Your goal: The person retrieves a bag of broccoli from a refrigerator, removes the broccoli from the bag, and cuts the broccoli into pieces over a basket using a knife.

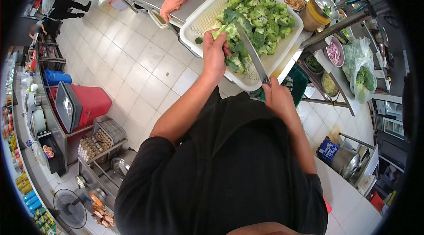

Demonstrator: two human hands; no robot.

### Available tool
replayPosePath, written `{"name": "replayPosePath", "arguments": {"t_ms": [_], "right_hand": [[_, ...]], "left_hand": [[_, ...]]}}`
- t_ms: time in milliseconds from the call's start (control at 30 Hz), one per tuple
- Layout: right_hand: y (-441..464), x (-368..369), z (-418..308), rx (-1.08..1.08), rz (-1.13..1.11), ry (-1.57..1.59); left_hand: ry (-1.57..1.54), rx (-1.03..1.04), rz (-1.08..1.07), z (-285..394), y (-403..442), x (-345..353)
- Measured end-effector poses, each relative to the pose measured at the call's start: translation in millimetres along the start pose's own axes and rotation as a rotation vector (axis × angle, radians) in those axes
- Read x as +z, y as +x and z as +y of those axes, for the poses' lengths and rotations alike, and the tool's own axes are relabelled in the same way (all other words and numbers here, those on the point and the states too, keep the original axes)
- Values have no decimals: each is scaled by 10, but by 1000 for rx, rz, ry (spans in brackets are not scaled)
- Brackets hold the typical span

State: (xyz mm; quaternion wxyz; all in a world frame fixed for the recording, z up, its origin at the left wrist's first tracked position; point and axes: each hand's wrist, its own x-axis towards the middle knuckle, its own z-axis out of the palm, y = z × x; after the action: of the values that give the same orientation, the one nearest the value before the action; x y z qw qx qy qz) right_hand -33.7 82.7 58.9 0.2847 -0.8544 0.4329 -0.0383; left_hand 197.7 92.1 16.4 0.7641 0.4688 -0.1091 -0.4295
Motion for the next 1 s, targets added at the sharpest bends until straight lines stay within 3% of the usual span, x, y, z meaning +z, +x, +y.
{"name": "replayPosePath", "arguments": {"t_ms": [300,400,433,533,633,733,1000], "right_hand": [[889,306,-382,-74,-4,144],[1319,502,-363,-34,-265,211],[1359,517,-395,-25,-376,223],[1162,293,-538,209,-155,515],[838,203,-72,265,-58,734],[335,25,165,388,124,874],[-628,13,721,599,532,865]], "left_hand": [[69,30,44,0,198,-332],[174,-23,-143,-40,-62,-220],[193,74,-220,-92,-128,-148],[97,112,-40,72,35,-350],[79,148,49,268,307,-931],[68,154,93,450,314,-1076],[235,152,-228,249,342,-372]]}}
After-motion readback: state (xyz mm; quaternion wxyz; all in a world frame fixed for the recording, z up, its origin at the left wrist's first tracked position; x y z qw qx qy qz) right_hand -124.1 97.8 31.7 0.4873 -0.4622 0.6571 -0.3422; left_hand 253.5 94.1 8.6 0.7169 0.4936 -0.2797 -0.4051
